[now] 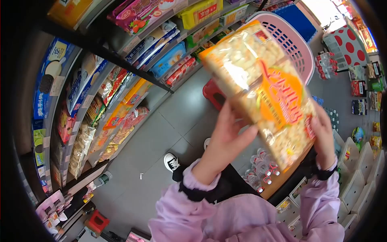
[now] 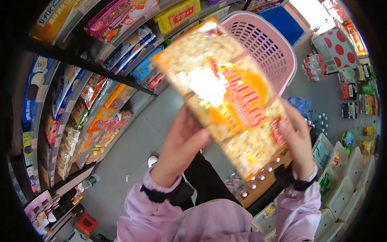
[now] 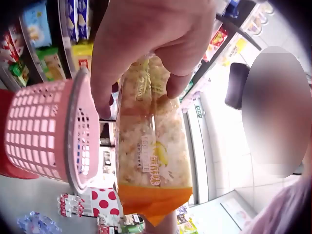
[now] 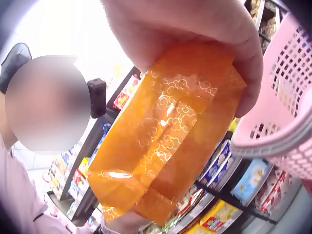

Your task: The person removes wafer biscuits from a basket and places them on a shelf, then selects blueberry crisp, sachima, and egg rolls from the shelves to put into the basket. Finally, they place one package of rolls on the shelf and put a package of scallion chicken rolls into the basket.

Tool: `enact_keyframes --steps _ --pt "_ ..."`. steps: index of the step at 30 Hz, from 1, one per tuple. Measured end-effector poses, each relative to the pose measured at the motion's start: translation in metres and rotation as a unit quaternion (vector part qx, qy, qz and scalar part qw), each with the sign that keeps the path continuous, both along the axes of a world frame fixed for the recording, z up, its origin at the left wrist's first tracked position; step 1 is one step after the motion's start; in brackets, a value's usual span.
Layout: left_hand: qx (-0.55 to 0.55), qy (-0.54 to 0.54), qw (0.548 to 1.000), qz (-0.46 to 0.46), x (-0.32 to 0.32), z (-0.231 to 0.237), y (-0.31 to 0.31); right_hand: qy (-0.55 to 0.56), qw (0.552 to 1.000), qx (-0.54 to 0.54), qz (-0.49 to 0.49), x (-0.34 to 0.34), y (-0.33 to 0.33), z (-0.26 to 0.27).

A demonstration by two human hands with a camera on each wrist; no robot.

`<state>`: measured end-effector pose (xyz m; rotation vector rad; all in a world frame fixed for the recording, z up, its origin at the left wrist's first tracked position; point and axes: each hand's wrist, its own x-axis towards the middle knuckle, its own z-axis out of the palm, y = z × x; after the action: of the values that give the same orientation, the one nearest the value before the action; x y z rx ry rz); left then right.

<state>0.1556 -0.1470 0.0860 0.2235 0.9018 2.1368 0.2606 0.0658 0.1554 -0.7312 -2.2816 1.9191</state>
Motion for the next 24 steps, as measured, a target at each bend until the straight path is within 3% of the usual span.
enact_keyframes --steps 3,8,10,14,17,18,21,24 --pt "0.04 -0.158 0.986 -0.032 -0.012 0.001 0.053 -0.046 0.998 -0.039 0.01 -0.019 0.056 -0.002" --pt "0.001 -0.269 0.963 0.022 -0.013 -0.031 0.11 -0.215 0.974 -0.047 0.057 -0.078 0.12 -0.025" --pt "-0.007 -0.253 0.967 0.028 -0.017 -0.046 0.122 -0.25 0.96 -0.095 0.082 -0.1 0.137 -0.047" --pt "0.015 -0.27 0.963 0.016 -0.026 -0.064 0.134 -0.257 0.955 -0.081 0.124 -0.131 0.134 -0.088" --pt "-0.005 -0.241 0.968 0.071 -0.027 -0.081 0.14 -0.279 0.944 -0.1 0.146 -0.144 0.136 -0.12" --pt "-0.024 -0.236 0.965 0.11 -0.028 -0.079 0.142 -0.308 0.931 -0.134 0.144 -0.146 0.136 -0.126" --pt "-0.097 -0.216 0.965 0.112 -0.025 -0.072 0.143 -0.313 0.909 -0.208 0.178 -0.146 0.137 -0.144" --pt "-0.19 -0.135 0.965 0.12 -0.024 -0.078 0.164 -0.428 0.872 -0.099 0.213 -0.146 0.144 -0.157"
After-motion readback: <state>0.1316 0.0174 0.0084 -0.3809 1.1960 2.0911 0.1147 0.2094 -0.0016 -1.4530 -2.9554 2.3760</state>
